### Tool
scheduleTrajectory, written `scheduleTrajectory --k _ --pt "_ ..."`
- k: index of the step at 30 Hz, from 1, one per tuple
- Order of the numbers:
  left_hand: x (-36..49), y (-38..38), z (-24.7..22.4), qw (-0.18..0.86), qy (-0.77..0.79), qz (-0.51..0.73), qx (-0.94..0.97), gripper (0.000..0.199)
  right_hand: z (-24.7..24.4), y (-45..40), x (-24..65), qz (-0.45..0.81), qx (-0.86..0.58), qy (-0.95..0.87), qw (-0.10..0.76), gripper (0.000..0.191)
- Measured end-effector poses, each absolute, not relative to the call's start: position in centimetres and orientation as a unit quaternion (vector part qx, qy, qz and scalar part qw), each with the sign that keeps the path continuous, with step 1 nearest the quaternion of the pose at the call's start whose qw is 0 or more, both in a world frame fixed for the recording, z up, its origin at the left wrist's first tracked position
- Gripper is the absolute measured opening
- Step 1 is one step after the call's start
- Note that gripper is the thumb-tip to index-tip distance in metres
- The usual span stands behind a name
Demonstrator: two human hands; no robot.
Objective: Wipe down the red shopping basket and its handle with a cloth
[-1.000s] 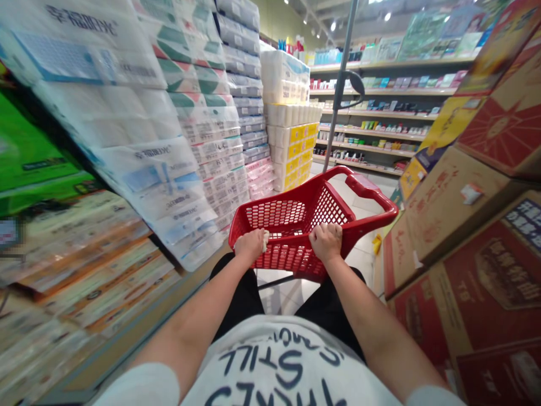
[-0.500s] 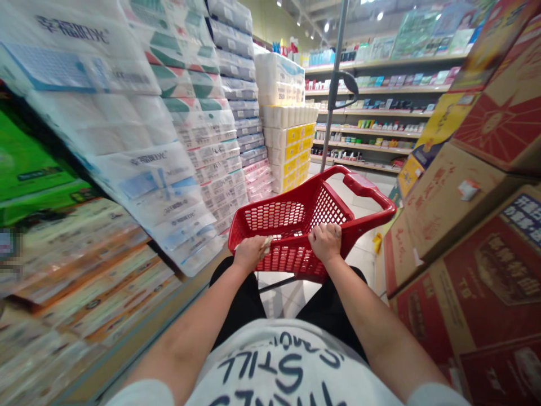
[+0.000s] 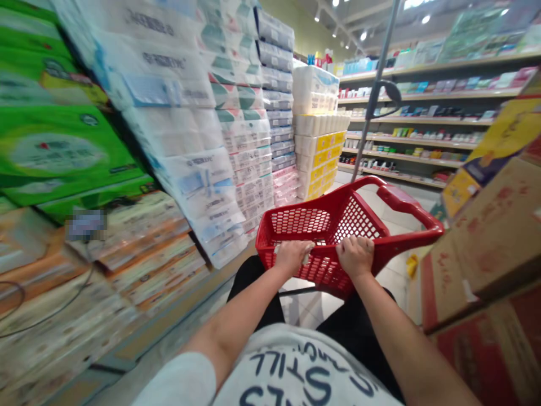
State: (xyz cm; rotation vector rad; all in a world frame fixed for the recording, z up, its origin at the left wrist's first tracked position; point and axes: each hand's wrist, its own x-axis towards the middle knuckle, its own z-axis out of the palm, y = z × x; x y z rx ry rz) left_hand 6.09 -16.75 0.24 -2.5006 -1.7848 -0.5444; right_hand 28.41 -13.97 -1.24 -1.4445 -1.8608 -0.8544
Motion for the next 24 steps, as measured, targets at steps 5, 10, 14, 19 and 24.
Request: scheduleTrajectory --k 5,10,14,19,24 --pt "7.9 -15.4 1.5 -0.003 -0.639 -0.1 -0.763 0.036 -1.4 -14.0 28.2 -0.342 -0.527 -0.713 0.311 0.026" --pt "9.1 -16.9 0.4 0.023 -0.585 -0.158 -0.795 0.037 -1.3 -14.1 27.7 -0.345 -0.526 -0.708 0.321 0.025" --pt "9.4 -16.4 0.4 0.005 -0.599 -0.142 -0.788 0.039 -1.3 -14.2 27.4 -0.342 -0.522 -0.713 0.32 0.023" --pt "10.3 -15.5 1.4 -0.009 -0.641 -0.106 -0.761 0.039 -1.1 -14.2 27.1 -0.349 -0.523 -0.713 0.31 0.024" --pt "10.5 -16.8 0.6 0.028 -0.603 -0.16 -0.781 0.041 -1.1 -14.1 26.9 -0.349 -0.52 -0.713 0.315 0.026"
